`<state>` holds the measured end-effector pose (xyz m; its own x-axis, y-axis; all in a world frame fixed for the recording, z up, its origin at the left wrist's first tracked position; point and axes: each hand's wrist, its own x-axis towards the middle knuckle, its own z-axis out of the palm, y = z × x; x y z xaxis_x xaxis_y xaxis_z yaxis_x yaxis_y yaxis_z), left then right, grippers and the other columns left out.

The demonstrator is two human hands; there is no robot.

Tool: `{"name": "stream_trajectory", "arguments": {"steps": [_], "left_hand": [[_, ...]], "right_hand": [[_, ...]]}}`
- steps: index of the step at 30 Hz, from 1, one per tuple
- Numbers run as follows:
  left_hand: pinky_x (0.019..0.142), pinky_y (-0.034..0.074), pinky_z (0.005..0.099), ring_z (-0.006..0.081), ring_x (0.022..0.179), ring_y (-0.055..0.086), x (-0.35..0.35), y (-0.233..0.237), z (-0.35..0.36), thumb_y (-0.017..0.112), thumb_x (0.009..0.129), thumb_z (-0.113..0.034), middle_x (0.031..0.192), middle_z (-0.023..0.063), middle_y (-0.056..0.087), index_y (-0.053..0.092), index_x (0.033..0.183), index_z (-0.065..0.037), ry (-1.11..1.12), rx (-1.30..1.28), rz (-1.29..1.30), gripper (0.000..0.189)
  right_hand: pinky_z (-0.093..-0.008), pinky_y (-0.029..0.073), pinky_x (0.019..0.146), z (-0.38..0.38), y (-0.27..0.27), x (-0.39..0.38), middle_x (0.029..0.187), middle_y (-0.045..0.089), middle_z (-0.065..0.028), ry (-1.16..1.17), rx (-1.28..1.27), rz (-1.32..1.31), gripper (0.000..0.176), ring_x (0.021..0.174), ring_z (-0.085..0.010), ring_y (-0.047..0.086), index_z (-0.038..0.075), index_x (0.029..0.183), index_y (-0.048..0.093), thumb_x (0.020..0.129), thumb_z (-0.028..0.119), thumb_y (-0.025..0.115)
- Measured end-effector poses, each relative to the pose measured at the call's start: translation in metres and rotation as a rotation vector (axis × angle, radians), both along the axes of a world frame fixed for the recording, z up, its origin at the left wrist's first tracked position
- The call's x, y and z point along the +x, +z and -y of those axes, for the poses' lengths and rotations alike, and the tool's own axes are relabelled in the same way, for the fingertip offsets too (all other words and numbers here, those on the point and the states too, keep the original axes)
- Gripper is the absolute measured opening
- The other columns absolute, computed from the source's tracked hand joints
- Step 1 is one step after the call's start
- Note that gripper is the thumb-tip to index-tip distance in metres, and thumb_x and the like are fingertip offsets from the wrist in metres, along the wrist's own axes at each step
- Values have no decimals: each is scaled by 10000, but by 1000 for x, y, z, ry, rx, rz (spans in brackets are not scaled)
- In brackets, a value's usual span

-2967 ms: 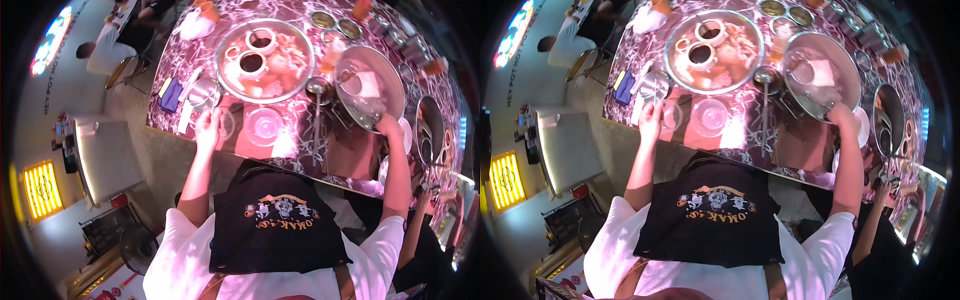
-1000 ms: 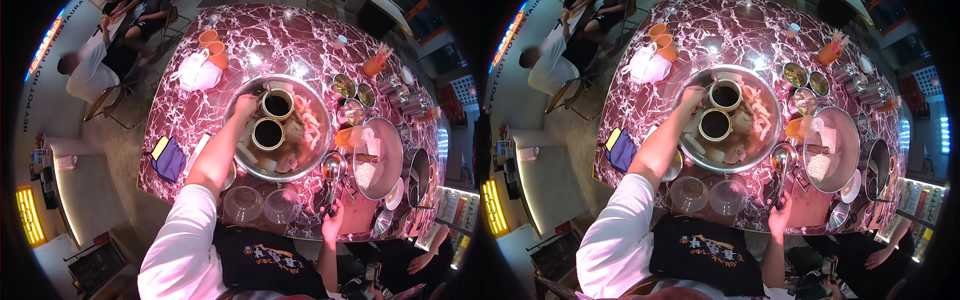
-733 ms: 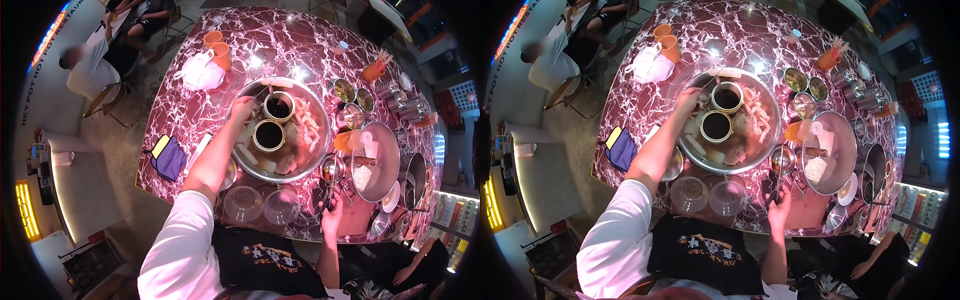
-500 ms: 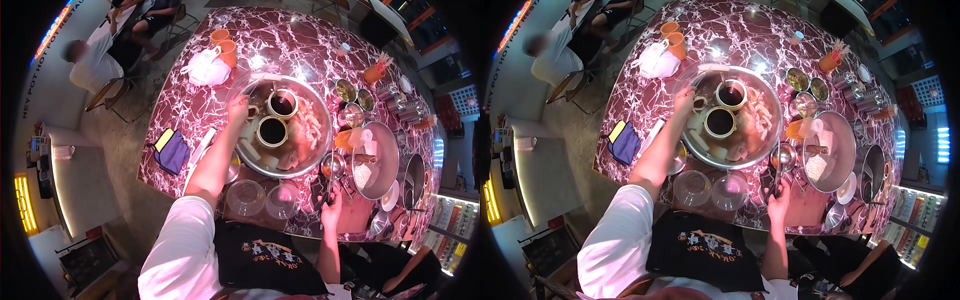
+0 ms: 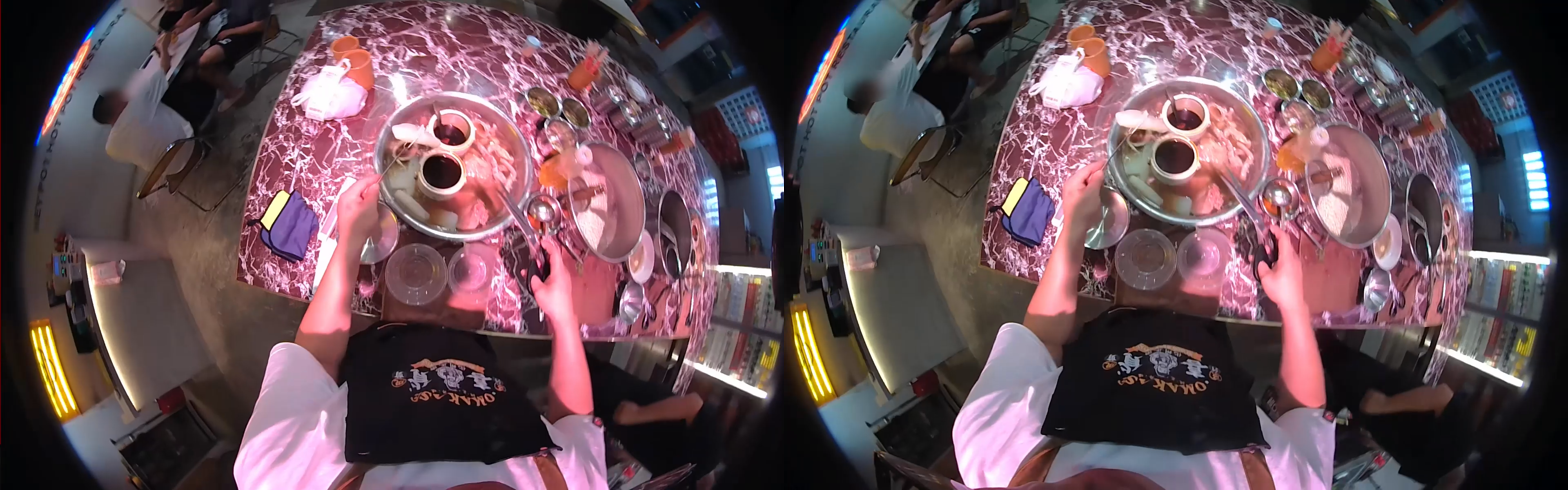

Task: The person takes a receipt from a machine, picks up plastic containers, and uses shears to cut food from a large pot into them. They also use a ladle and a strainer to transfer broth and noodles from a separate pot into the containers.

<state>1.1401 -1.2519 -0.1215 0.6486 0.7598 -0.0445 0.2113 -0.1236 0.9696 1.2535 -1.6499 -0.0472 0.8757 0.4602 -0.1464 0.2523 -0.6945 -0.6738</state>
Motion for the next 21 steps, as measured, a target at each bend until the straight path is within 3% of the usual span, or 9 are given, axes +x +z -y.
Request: {"name": "stream_trajectory", "arguments": {"steps": [2,4,6,13,17,21], "left_hand": [[758,517,288,149,854,671,-29,34,23,600,940,-81,977,106,743,712,1118,0,-110,49,-41,225],[757,518,293,172,831,682,-47,34,42,608,933,-88,948,126,731,712,1097,-3,-167,219,45,212],[763,523,308,201,839,694,-65,44,67,612,931,-102,942,136,728,714,1084,-4,-227,113,-10,208],[783,535,377,325,882,687,-99,8,140,599,916,-116,969,158,701,704,1047,-21,-418,167,-82,193],[785,531,377,321,886,684,-106,-4,165,596,919,-111,957,159,695,702,1050,-18,-352,151,-53,192],[772,527,368,315,871,683,-110,0,176,595,920,-99,946,158,692,704,1054,-20,-324,169,-54,190]], "right_hand": [[-454,501,948,0,42,-14,1191,628,-198,170,-129,246,724,1120,-372,613,80,1395,458,728,118,739],[-468,488,959,1,74,-26,1204,607,-194,217,-311,196,770,1137,-382,589,76,1404,442,717,200,765],[-461,495,942,-1,98,-37,1182,613,-188,260,-460,168,784,1121,-383,597,62,1398,443,711,241,777],[-447,493,971,12,48,-51,1238,608,-177,418,-574,70,768,1176,-346,591,60,1397,444,737,249,786],[-446,500,952,22,39,-52,1215,607,-178,438,-560,90,744,1152,-347,598,48,1401,437,758,221,768],[-441,502,949,24,63,-50,1204,610,-182,491,-571,91,743,1145,-344,602,36,1395,445,755,226,770]]}}
